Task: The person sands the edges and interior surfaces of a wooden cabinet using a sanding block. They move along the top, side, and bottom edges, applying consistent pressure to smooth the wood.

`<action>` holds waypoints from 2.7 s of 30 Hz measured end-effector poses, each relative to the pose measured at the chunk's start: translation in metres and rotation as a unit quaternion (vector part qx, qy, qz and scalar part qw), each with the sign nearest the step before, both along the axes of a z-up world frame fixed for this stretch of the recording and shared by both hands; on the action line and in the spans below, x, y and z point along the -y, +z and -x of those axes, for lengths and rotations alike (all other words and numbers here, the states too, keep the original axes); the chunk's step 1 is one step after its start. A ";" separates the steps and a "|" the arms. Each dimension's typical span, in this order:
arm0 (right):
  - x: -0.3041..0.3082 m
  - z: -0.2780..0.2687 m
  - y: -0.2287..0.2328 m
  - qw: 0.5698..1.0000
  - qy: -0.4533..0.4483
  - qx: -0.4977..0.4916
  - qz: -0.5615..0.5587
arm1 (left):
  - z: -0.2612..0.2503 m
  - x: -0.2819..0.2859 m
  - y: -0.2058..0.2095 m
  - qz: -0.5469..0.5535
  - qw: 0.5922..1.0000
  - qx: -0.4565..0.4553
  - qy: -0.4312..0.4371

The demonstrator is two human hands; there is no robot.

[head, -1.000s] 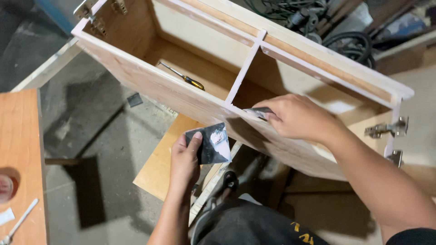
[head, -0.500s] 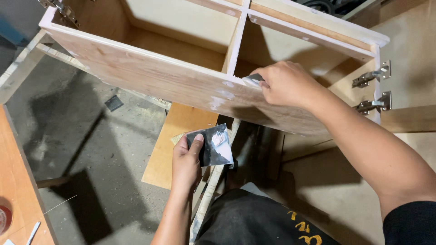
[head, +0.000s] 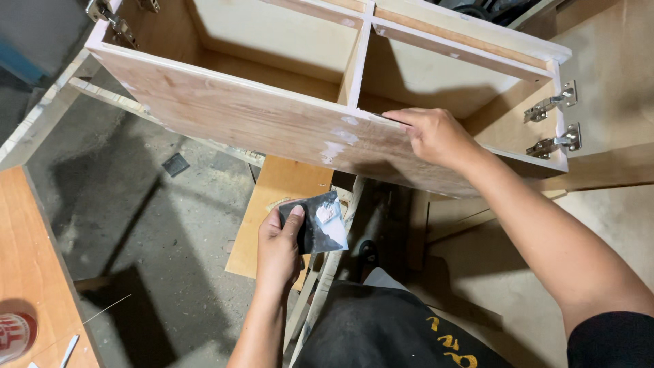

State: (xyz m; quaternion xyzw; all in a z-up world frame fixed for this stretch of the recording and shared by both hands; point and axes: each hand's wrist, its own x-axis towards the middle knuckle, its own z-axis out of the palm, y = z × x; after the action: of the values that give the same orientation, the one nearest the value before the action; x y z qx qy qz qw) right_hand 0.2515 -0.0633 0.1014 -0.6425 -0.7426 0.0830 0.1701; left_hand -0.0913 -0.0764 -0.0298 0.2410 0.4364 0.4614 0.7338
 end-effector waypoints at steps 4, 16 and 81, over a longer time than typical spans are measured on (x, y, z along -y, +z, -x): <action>-0.026 -0.017 -0.004 0.993 -0.017 0.081 0.083 | -0.002 -0.002 0.007 -0.001 1.000 0.008 0.000; -0.015 -0.016 0.014 0.932 -0.208 0.229 0.189 | -0.007 0.003 0.003 -0.006 1.000 0.020 0.007; 0.005 0.069 -0.006 0.980 0.032 0.108 -0.162 | 0.009 0.017 -0.008 -0.017 1.000 -0.010 0.018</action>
State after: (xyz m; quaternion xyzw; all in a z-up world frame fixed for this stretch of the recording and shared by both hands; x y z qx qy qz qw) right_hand 0.1829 -0.0685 0.0958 -0.5878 -0.7801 -0.1029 0.1880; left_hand -0.1003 -0.0936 -0.0381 0.2502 0.4400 0.4799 0.7166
